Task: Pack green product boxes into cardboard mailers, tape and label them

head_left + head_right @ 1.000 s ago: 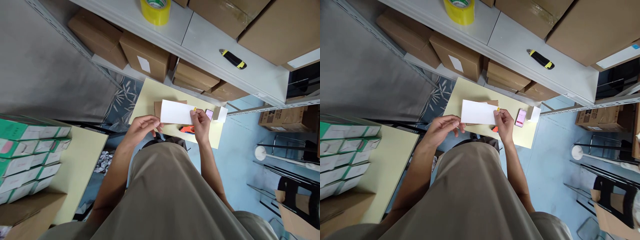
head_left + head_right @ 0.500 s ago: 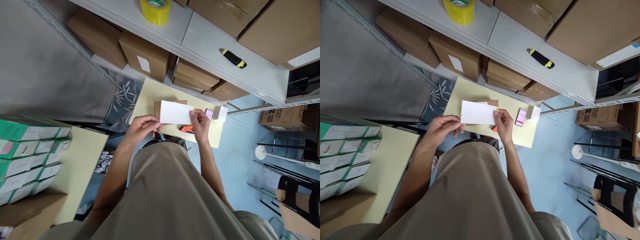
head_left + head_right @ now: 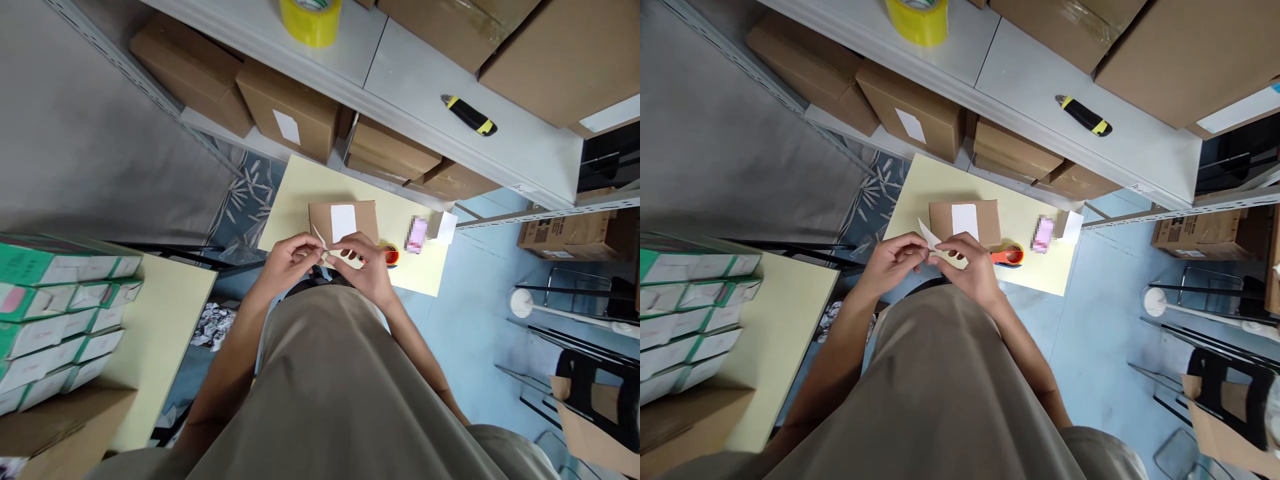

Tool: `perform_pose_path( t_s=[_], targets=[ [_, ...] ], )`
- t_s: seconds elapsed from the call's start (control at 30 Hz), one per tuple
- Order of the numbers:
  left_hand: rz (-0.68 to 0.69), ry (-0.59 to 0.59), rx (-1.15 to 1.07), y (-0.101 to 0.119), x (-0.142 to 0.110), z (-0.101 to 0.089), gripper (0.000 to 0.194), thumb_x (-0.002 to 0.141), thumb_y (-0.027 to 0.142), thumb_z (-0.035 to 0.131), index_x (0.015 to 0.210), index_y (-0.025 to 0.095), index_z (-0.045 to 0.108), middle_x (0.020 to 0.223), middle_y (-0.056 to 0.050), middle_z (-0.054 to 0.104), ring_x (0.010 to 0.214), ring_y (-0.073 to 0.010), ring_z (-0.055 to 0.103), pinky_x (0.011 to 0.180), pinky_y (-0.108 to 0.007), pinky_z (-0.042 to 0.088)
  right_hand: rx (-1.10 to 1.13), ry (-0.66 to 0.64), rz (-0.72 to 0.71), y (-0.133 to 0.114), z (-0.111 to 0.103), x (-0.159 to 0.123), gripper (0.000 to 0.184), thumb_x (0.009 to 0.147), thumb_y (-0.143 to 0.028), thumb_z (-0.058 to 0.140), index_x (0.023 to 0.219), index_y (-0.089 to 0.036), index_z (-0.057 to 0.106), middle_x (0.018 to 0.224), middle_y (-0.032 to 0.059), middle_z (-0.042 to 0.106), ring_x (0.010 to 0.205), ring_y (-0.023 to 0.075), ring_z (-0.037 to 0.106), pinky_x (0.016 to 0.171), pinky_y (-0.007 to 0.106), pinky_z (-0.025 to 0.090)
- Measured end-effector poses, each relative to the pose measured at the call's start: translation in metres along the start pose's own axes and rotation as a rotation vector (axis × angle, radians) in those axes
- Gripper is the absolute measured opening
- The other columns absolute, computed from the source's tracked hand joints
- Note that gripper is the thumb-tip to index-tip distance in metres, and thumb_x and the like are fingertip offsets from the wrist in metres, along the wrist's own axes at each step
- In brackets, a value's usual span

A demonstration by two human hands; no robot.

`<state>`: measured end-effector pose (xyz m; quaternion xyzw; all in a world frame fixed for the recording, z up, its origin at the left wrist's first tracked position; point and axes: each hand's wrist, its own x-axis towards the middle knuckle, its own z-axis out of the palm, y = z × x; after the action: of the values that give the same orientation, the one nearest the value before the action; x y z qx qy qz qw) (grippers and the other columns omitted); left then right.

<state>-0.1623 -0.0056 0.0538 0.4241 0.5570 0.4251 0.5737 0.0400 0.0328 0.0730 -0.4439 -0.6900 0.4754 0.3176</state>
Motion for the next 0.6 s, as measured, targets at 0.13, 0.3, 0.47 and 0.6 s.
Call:
perform_pose_path(
  t_s=[0.13,0.3,0.47,0.6],
  targets=[
    [0.018,-0.02,0.049,-0.003,-0.002,0.001,0.03,0.09,0.05,0.076,0.094,0.021,0.071,0.091,-0.005,0.074,0.079,-0.0198,0.073,0.06,-0.026,0.056,0.018,-0.008,0.028,-0.001,0.009,0.004,0.019,0.101,-0.044,0.074,0.094,-0.028,0.08,0.098,0.003,0.075,0.08,0.0165,0.067,0.074,0.033,0.056],
    [0.057,0.003,0.174,-0.019,-0.001,-0.009,0.019,0.092,0.04,0.069,0.092,0.021,0.071,0.093,-0.005,0.073,0.084,-0.0198,0.073,0.067,-0.026,0.054,0.035,0.014,0.144,0.016,0.011,0.01,0.018,0.098,-0.039,0.069,0.089,-0.025,0.075,0.095,0.0023,0.074,0.08,0.0153,0.067,0.071,0.03,0.054],
    [0.028,0.174,0.445,-0.063,0.014,-0.05,0.012,0.085,0.031,0.065,0.089,0.021,0.071,0.095,-0.005,0.075,0.087,-0.0199,0.07,0.076,-0.027,0.053,0.138,0.139,0.327,0.038,0.006,0.007,0.027,0.093,-0.049,0.072,0.088,-0.023,0.07,0.085,0.0018,0.073,0.076,0.0159,0.069,0.068,0.029,0.056],
    [-0.086,0.287,0.646,-0.09,0.034,-0.102,0.009,0.083,0.024,0.066,0.088,0.02,0.072,0.09,-0.003,0.077,0.086,-0.0204,0.069,0.085,-0.029,0.051,0.302,0.226,0.437,0.051,0.001,-0.001,0.038,0.088,-0.059,0.076,0.09,-0.022,0.067,0.07,-0.0014,0.067,0.067,0.0172,0.071,0.06,0.029,0.058]
  ],
)
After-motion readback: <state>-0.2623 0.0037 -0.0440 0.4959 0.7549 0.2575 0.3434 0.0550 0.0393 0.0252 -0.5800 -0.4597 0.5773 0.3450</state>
